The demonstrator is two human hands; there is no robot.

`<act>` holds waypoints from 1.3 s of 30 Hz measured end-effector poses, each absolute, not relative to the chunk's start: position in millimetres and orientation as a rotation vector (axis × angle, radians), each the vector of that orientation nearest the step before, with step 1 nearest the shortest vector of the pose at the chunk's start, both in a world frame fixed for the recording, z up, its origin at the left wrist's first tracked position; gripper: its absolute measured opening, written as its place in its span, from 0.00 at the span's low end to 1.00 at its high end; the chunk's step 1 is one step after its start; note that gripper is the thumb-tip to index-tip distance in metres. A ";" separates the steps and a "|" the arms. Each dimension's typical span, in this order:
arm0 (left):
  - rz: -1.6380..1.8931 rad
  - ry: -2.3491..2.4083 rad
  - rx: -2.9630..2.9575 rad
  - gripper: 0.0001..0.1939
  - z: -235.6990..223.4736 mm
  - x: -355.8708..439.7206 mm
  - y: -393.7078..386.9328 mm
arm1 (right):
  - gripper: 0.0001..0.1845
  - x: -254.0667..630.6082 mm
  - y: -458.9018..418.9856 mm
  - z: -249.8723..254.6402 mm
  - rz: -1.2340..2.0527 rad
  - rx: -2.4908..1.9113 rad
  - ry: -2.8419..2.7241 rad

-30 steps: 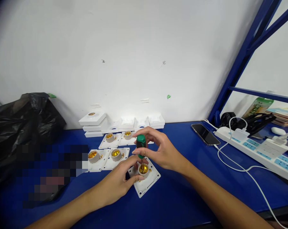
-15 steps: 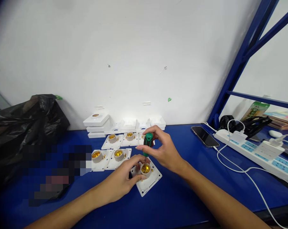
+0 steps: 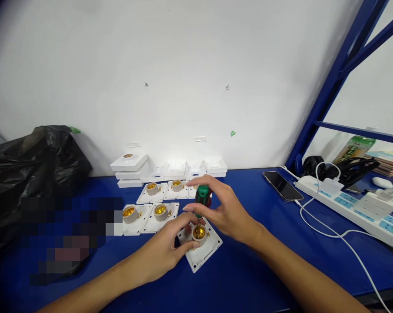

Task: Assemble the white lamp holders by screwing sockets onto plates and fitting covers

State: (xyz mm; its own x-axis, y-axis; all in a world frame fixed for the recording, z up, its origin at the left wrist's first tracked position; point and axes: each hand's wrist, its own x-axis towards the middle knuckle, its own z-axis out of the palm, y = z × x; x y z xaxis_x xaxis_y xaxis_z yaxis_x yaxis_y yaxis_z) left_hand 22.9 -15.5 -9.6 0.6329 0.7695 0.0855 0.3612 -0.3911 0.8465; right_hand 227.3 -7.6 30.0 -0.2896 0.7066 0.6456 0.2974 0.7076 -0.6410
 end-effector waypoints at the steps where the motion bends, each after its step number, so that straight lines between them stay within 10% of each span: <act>1: 0.604 0.884 2.002 0.16 -9.2 22.9 -15.6 | 0.18 227.5 -7.5 30.8 0.477 -0.772 -1.913; 39: 0.608 0.892 1.991 0.18 -8.6 24.6 -12.9 | 0.17 233.3 2.4 33.6 0.635 -0.744 -1.943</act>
State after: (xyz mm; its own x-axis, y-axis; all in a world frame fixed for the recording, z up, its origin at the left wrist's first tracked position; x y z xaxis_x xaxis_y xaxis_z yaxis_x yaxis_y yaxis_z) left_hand 24.6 -12.9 -8.6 0.6275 0.7740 0.0845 0.3612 -0.3855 0.8491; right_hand 233.3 2.4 33.6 -0.3847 0.7191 0.5788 0.2388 0.6832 -0.6901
